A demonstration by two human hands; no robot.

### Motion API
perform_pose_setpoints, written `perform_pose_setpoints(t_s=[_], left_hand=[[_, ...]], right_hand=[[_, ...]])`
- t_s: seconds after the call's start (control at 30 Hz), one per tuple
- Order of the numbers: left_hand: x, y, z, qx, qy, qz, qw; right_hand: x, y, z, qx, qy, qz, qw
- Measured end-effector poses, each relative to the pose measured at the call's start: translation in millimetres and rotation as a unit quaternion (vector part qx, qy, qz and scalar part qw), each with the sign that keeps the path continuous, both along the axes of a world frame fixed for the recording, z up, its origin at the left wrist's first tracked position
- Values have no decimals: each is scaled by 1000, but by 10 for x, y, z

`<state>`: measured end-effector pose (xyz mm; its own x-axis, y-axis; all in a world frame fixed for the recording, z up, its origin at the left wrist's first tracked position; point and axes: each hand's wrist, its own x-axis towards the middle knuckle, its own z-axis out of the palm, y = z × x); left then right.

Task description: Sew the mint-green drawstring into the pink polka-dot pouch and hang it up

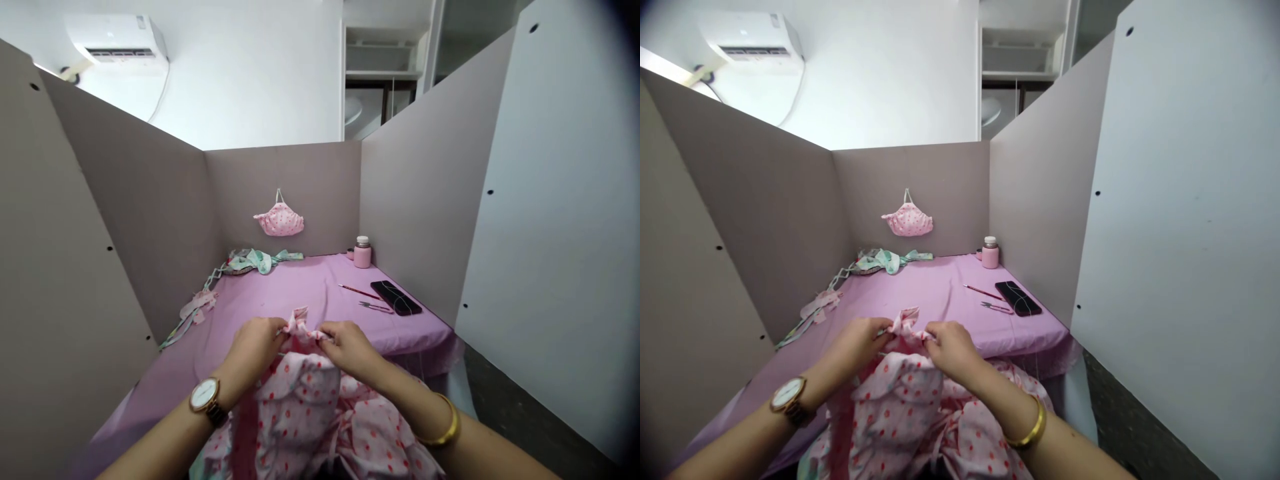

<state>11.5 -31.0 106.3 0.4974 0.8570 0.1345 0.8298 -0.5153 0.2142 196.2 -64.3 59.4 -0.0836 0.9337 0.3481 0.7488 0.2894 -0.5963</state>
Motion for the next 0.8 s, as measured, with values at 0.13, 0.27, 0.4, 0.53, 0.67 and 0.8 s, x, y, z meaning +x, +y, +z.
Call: perform_pose_setpoints(t_s=[0.13, 0.27, 0.4, 0.53, 0.67, 0.8], left_hand=[[-70, -14, 262, 24, -8, -10, 1000], [-203, 6, 620, -15, 5, -36, 999], [-240, 40, 869, -87, -59, -71, 992], [-112, -57, 972, -192, -265, -131, 936], [40, -222, 1033, -253, -307, -172, 901], [109, -293, 1101, -224, -286, -212, 907]], right_hand=[[84, 92, -65, -39, 26, -21, 999], [167, 130, -91, -87, 49, -4, 995], [198, 38, 145, -28, 57, -31, 998], [47, -66, 537, -12, 92, 86, 992], [-219, 53, 727, -228, 76, 322, 916], [-411, 222, 710, -230, 20, 311, 922]])
